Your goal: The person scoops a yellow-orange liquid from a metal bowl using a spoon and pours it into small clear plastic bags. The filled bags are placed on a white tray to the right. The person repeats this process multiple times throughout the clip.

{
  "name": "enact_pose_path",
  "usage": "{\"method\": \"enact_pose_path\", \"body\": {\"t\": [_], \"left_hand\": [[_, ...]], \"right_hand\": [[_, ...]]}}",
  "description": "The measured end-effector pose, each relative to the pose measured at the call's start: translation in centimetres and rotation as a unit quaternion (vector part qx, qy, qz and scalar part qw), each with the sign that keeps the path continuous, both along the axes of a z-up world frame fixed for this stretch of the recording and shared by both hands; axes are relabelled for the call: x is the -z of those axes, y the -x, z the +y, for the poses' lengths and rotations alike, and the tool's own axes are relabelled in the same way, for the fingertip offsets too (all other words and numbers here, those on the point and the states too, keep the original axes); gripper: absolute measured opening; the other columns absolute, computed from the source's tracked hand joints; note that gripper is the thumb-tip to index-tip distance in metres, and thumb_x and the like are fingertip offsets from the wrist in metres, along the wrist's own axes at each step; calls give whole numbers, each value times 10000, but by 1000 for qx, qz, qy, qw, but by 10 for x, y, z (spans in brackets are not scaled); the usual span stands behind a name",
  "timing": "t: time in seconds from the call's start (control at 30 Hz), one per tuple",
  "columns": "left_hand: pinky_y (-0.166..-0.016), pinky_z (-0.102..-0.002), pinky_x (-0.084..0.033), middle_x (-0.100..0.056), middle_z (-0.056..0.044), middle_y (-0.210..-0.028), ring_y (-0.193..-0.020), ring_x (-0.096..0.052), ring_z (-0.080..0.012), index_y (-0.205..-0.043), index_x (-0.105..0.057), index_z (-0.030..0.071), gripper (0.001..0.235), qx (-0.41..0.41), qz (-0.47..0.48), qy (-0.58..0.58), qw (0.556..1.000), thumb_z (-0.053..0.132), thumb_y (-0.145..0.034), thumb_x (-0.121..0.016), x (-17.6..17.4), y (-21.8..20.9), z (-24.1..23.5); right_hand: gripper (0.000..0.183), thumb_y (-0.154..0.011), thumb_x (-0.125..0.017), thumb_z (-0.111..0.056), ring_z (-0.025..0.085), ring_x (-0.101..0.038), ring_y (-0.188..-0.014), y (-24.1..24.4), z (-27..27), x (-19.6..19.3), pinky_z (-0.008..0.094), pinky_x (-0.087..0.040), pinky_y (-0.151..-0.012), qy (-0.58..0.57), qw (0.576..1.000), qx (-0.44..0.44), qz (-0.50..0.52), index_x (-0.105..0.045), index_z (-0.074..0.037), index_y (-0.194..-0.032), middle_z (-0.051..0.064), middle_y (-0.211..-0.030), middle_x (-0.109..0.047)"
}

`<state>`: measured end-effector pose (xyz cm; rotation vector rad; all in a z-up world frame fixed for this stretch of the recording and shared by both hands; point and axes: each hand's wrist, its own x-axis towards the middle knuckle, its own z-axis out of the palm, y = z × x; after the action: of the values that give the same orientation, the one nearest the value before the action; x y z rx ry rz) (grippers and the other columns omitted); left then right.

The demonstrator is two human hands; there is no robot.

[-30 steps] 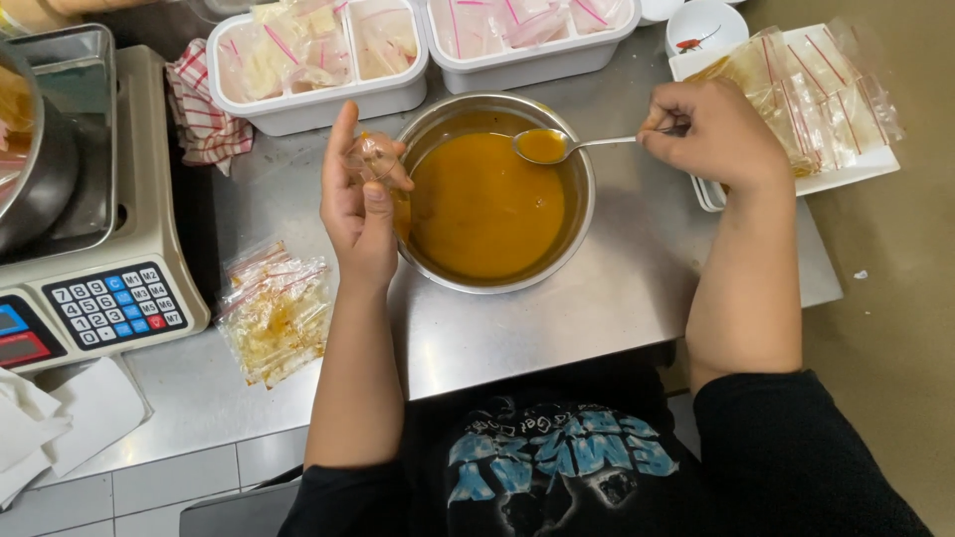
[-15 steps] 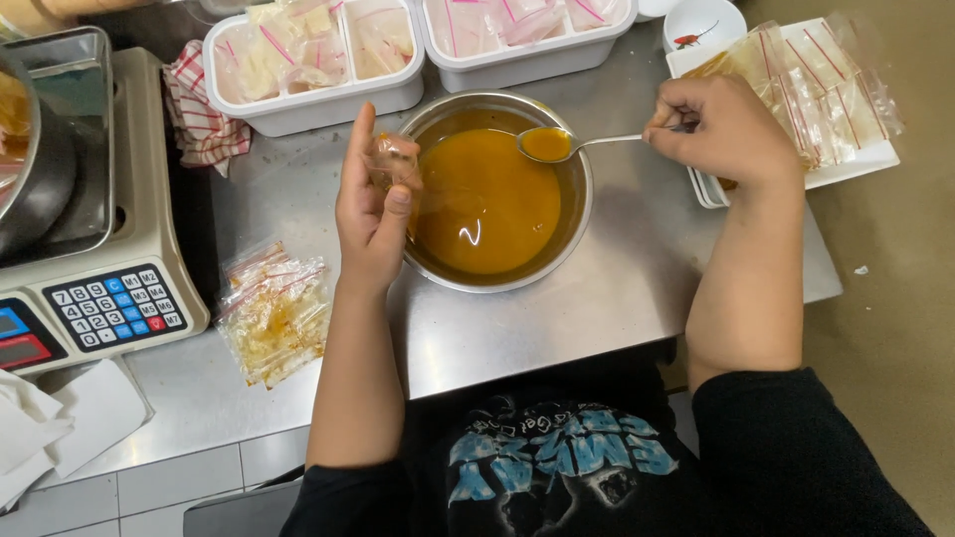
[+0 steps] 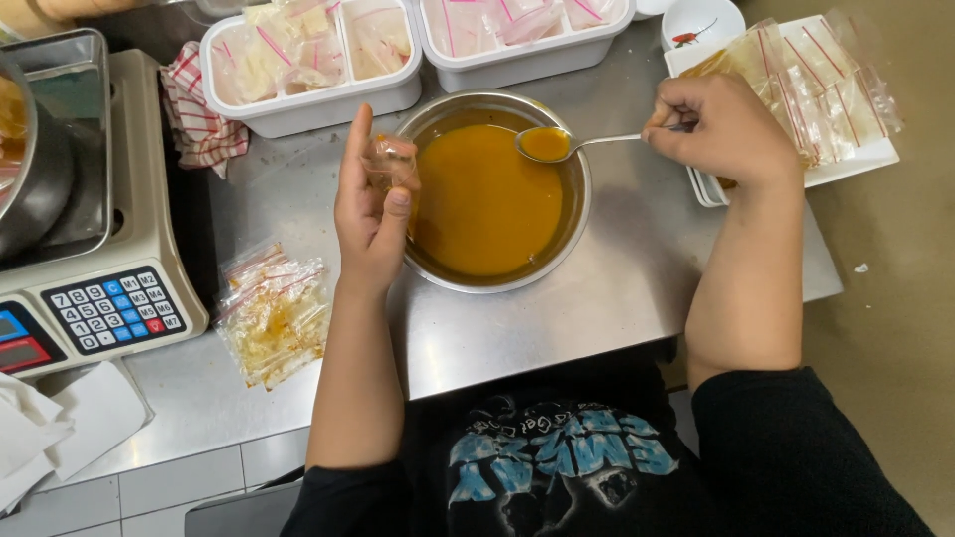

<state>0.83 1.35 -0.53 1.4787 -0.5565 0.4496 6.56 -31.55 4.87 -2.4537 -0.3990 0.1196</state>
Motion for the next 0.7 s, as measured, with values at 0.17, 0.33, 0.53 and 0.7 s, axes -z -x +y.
{"method": "enact_pose_path", "body": {"t": [0.17, 0.33, 0.53, 0.7], "left_hand": [[-846, -295, -438, -474, -132, -1023, -940, -499, -151, -1416, -177, 55, 609, -9, 4, -8, 1000, 360, -965, -450, -1, 0, 0], [-853, -290, -435, -481, -129, -1034, -916, -501, -143, -1416, -177, 55, 594, -13, 1, -12, 1000, 344, -970, -444, -1, 0, 0], [-763, -262, -453, -484, -134, -1028, -937, -499, -142, -1415, -180, 60, 606, -14, 12, -5, 1000, 345, -959, -459, -1, 0, 0], [-825, -293, -455, -483, -91, -863, -1052, -479, -172, -1417, -175, 52, 579, -16, -2, -11, 1000, 311, -975, -444, -2, 1, -1]], "right_hand": [[72, -790, -593, -38, 92, -509, -670, -1, -1, 1, 233, -381, -601, -7, 1000, -2, 4, -587, -58, -722, 11, -704, -591], [90, -798, -591, -43, 105, -511, -684, 1, 1, -2, 245, -384, -608, -1, 1000, 6, 13, -573, -54, -711, 20, -717, -589], [82, -792, -592, -41, 95, -492, -666, 1, 1, -2, 235, -368, -597, -11, 1000, 6, 16, -575, -58, -713, 13, -700, -579], [69, -789, -589, -36, 98, -504, -674, -1, 0, 0, 235, -376, -603, -17, 1000, -2, 14, -581, -53, -723, 20, -711, -590]]}}
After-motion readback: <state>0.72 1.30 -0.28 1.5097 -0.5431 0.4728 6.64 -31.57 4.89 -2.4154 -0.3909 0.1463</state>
